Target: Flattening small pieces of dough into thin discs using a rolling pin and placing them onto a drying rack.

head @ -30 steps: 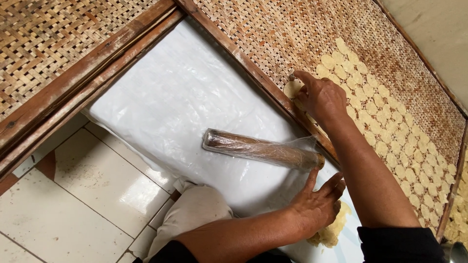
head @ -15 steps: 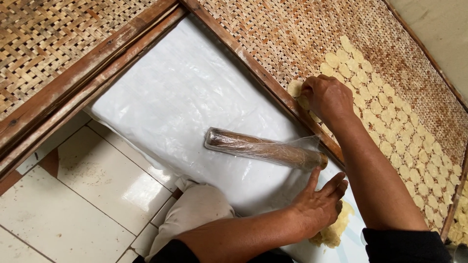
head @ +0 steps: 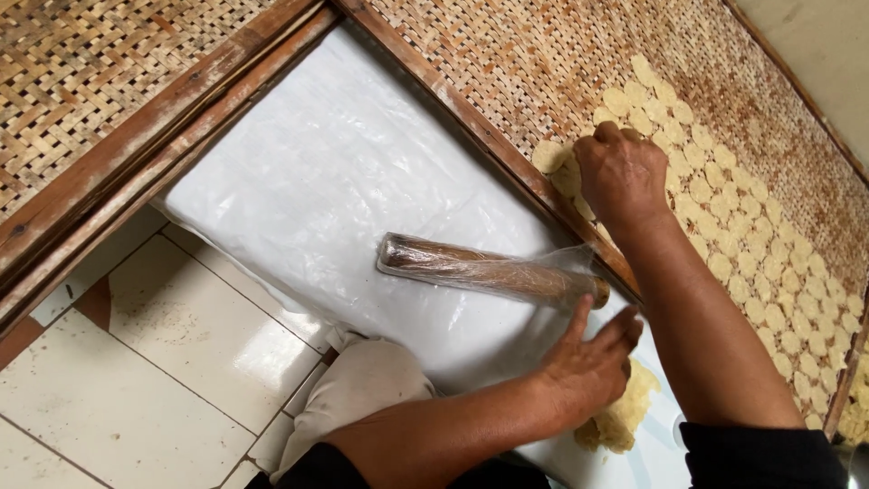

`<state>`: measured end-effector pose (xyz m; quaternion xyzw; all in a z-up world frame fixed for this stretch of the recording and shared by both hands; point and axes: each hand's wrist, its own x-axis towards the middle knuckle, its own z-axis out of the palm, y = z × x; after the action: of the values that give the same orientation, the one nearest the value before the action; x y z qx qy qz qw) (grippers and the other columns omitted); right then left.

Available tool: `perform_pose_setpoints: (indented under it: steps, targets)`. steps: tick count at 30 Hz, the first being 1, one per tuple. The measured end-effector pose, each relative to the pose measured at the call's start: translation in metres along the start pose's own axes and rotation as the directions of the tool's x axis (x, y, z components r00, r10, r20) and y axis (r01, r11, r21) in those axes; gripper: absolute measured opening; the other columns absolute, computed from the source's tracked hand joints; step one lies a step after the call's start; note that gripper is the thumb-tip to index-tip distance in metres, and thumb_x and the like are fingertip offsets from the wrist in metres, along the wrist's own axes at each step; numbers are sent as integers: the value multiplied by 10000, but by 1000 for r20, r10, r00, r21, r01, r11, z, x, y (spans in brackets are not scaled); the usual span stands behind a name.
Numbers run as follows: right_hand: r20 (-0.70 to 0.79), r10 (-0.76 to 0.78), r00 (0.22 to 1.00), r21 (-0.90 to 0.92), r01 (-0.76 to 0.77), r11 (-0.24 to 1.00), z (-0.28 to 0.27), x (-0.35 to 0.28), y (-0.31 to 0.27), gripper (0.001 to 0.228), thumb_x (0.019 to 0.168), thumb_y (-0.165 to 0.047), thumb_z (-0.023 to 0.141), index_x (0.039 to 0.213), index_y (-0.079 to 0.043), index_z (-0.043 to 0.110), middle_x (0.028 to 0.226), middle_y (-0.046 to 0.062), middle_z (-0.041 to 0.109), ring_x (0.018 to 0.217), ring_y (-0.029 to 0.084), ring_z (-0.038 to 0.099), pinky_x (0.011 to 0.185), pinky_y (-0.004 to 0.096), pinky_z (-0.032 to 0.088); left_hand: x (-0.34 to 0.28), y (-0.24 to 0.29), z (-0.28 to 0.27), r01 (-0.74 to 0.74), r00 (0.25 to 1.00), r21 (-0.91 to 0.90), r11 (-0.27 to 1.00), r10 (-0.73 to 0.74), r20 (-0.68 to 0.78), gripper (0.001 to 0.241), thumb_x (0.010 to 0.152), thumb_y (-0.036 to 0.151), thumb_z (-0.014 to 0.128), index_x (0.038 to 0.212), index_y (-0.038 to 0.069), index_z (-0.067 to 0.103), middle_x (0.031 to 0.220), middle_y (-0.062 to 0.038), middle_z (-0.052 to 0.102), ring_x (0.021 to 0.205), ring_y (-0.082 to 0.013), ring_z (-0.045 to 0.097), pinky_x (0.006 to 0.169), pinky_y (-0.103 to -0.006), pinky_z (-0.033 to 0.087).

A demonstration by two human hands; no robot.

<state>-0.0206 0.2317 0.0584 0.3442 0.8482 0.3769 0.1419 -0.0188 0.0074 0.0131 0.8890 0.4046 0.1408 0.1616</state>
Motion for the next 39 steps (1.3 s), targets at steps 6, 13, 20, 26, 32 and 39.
perform_pose_setpoints:
  steps: [6, 13, 20, 26, 32, 39]
  targets:
    - [-183, 11, 983, 683, 119, 721, -68, -52, 23, 162, 949, -31, 742, 1105, -20, 783, 945, 133, 743, 624, 218, 660, 507, 341, 504, -41, -54, -38, 121, 702, -343, 931, -325, -634, 201, 896, 198, 608, 1053, 231, 729, 984, -50, 570, 875, -232, 523, 844, -432, 421]
    - [-37, 89, 995, 715, -36, 699, -48, -182, 86, 189, 992, -31, 705, 1174, 18, 721, 1045, 183, 746, 770, 257, 704, 581, 325, 574, -36, -99, 0, 554, 832, 115, 825, -551, -57, 950, 605, -78, 746, 1455, 182, 411, 1517, -271, 378, 1473, -473, 216, 1145, -736, 159]
    - [610, 284, 740, 554, -654, 515, 29, -336, 99, 337, 928, -217, 688, 1258, -157, 712, 1094, 103, 757, 856, 284, 726, 749, 427, 573, -30, -100, 1, 625, 771, 186, 758, -637, 9, 629, 769, 12, 683, 1373, 111, 540, 1248, -219, 591, 1212, -396, 490, 1078, -620, 305]
    - [750, 249, 612, 434, -741, 513, 57, -400, 75, 535, 874, -216, 723, 1384, -315, 596, 1439, 18, 552, 1184, 279, 586, 1012, 483, 485, -26, -97, -6, 674, 718, 206, 709, -695, 39, 536, 823, 74, 720, 1338, 153, 592, 1250, -178, 647, 1220, -368, 559, 1122, -611, 317]
    - [737, 268, 620, 506, -770, 389, 59, -417, 43, 556, 870, -130, 730, 1390, -281, 607, 1453, 154, 526, 1286, 443, 578, 1070, 548, 496, -31, -85, -24, 680, 726, 72, 730, -684, 76, 829, 817, 105, 788, 1554, 118, 410, 1469, -270, 500, 1491, -446, 285, 1152, -737, 59]
    - [652, 233, 722, 638, -688, 346, 15, -355, 33, 568, 897, -143, 687, 1440, -255, 560, 1449, 145, 515, 1375, 415, 494, 1104, 531, 446, -33, -68, -44, 655, 755, -37, 754, -655, 15, 947, 798, 171, 812, 1601, 138, 311, 1580, -268, 345, 1534, -444, 146, 1139, -752, -18]
